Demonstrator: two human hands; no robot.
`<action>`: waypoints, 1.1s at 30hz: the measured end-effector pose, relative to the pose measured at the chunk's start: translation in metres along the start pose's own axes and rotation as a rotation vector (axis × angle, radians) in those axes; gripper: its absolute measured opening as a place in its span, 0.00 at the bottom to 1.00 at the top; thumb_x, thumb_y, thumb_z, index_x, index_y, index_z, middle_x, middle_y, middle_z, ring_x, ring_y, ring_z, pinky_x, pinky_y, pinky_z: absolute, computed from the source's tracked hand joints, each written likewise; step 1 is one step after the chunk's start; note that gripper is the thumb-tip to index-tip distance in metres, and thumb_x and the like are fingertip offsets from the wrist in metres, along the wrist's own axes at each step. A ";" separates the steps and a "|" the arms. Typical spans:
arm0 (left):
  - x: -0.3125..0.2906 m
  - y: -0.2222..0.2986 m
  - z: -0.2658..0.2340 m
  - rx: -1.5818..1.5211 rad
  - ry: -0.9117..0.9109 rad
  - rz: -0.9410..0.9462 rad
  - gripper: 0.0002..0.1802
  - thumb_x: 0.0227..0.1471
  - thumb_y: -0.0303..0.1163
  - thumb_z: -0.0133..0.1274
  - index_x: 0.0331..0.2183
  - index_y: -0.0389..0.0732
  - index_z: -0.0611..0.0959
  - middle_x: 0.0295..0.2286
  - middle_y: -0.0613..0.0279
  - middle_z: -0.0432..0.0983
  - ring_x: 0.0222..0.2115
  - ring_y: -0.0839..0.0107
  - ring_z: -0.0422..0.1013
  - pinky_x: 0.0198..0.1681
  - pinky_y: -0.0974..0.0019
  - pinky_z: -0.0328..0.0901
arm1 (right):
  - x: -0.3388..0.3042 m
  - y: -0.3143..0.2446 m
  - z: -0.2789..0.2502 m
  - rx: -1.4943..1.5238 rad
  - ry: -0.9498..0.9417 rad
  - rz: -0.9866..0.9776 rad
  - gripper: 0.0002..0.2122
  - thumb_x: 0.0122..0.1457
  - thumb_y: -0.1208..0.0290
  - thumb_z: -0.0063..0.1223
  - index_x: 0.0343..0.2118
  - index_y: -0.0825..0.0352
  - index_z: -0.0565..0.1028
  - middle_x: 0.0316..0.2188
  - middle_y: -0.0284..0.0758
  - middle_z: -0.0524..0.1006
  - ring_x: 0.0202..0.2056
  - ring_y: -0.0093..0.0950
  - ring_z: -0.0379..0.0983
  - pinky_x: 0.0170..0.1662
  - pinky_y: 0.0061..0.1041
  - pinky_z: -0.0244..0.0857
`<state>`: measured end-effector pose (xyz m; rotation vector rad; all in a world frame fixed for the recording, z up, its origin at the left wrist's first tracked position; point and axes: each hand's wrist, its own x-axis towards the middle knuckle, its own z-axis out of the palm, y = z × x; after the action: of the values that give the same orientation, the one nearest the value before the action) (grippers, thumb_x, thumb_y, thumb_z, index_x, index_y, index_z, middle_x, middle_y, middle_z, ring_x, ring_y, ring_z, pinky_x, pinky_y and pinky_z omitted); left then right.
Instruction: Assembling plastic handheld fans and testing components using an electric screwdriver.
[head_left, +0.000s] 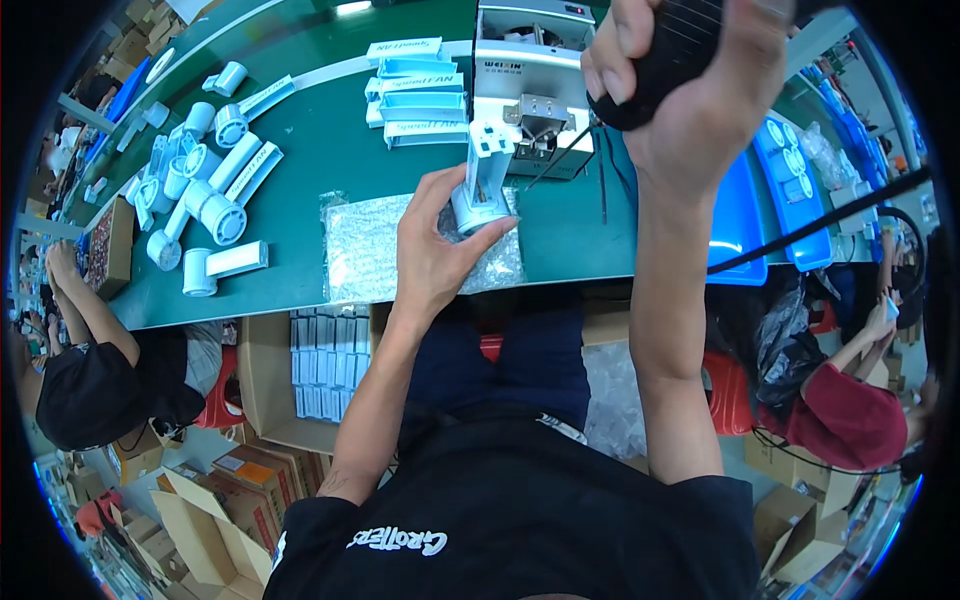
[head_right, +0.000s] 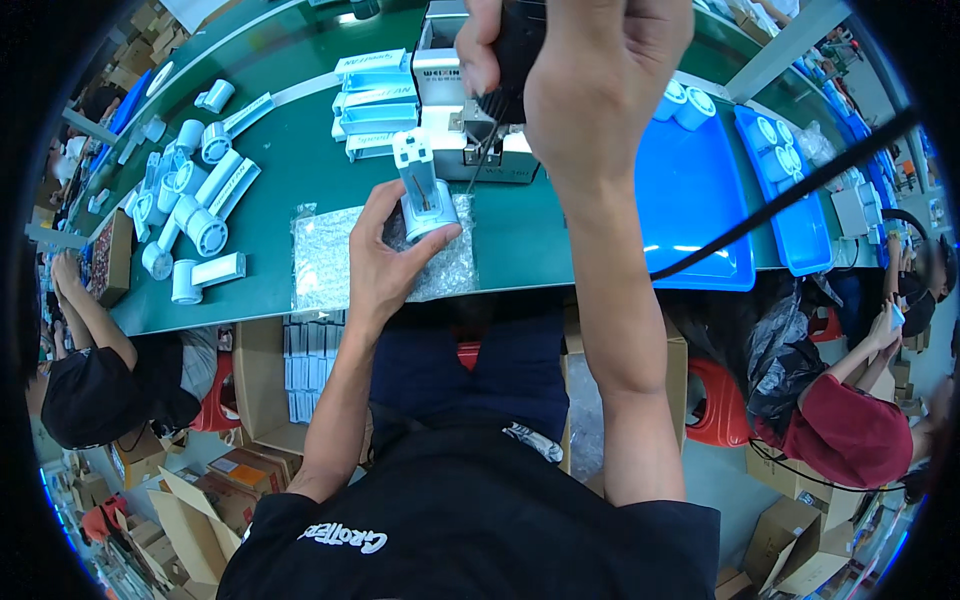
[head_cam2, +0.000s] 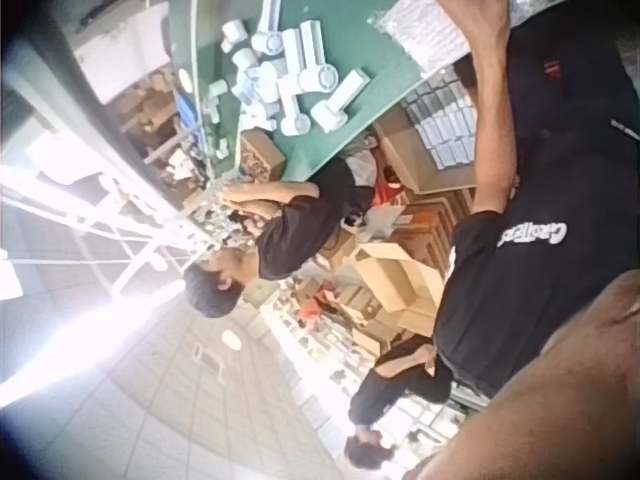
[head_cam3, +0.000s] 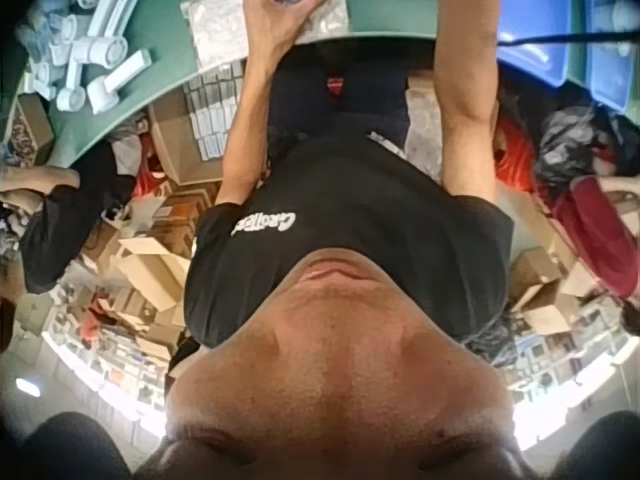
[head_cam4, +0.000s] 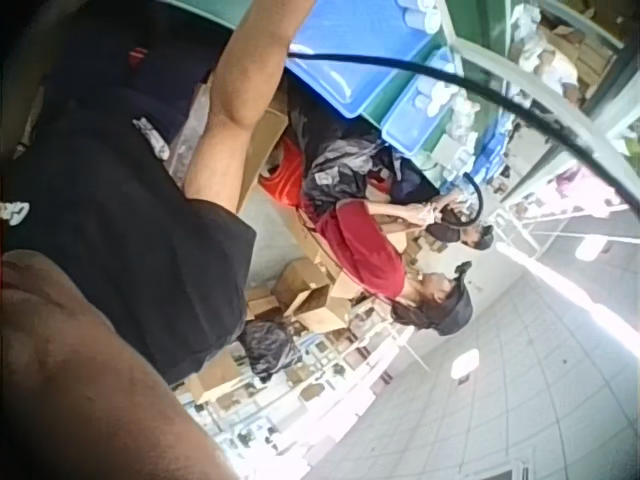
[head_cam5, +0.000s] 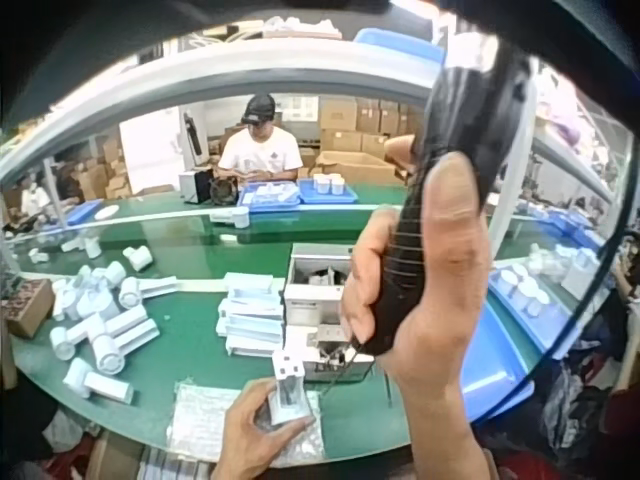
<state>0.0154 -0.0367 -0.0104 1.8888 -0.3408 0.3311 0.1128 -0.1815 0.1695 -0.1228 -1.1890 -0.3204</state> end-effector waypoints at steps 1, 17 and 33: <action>0.000 0.000 -0.001 0.004 -0.003 -0.007 0.35 0.41 0.32 0.76 0.51 0.32 0.81 0.46 0.52 0.78 0.46 0.62 0.76 0.50 0.62 0.70 | -0.003 0.001 0.003 0.001 0.008 -0.001 0.29 0.72 0.45 0.41 0.57 0.72 0.66 0.13 0.28 0.67 0.08 0.17 0.61 0.10 0.17 0.55; -0.001 -0.001 -0.001 -0.047 -0.010 -0.029 0.36 0.42 0.33 0.76 0.52 0.32 0.81 0.45 0.52 0.78 0.45 0.63 0.77 0.49 0.63 0.71 | -0.045 -0.007 0.041 -0.943 0.184 0.350 0.19 0.73 0.60 0.48 0.57 0.68 0.64 0.19 0.33 0.71 0.14 0.17 0.66 0.15 0.15 0.58; 0.000 -0.004 -0.001 -0.090 -0.027 -0.013 0.33 0.42 0.30 0.75 0.51 0.32 0.82 0.44 0.54 0.78 0.44 0.65 0.76 0.49 0.63 0.70 | -0.045 -0.003 0.043 -0.919 0.200 0.317 0.18 0.70 0.65 0.55 0.55 0.70 0.66 0.30 0.35 0.76 0.15 0.17 0.68 0.14 0.15 0.59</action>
<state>0.0166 -0.0344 -0.0131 1.8082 -0.3556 0.2776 0.0586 -0.1646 0.1435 -1.0421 -0.7320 -0.5629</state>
